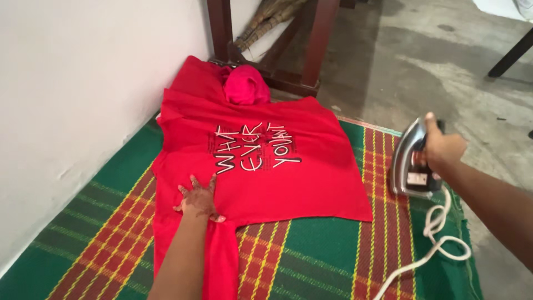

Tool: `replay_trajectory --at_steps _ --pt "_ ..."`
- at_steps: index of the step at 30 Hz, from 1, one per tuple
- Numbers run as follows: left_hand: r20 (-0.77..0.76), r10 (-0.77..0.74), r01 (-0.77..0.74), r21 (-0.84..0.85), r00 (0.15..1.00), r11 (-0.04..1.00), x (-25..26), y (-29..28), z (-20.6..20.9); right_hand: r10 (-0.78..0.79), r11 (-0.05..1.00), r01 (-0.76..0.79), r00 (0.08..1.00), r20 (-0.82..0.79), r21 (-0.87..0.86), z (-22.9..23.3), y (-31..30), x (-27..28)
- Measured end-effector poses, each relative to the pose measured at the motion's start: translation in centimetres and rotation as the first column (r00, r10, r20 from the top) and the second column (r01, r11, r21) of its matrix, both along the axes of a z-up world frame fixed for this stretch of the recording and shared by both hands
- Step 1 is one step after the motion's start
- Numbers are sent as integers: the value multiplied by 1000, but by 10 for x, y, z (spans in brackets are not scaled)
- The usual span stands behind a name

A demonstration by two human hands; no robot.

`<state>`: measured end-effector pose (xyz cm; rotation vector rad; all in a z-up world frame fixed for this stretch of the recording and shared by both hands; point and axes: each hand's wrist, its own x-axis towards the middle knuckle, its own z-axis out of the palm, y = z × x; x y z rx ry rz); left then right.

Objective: The person irons a red t-shirt laid out on a green and yellow mat on the floor. They use a handheld electric iron to smooth the fabric, focusing on the sleeves and the main body of the shirt. The person adjusts the shirt's position several times to ensure all areas are covered.

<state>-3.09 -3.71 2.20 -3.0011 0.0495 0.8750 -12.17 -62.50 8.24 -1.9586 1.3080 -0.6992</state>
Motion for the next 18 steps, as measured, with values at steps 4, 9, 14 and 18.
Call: replay_trajectory --at_steps 4,9,14,18 --pt "-32 20 -19 40 999 999 9 -7 0 -49 995 2 891 452 105 8 4 44" --pt "-66 36 -34 36 997 999 5 -7 6 -294 912 -6 688 664 410 -1 22 78" --pt "-7 -6 6 35 1000 999 2 -3 6 -48 947 -211 653 756 242 -28 35 68" --pt "9 -70 70 38 997 997 6 3 2 374 876 -482 659 652 -15 -55 40 11"
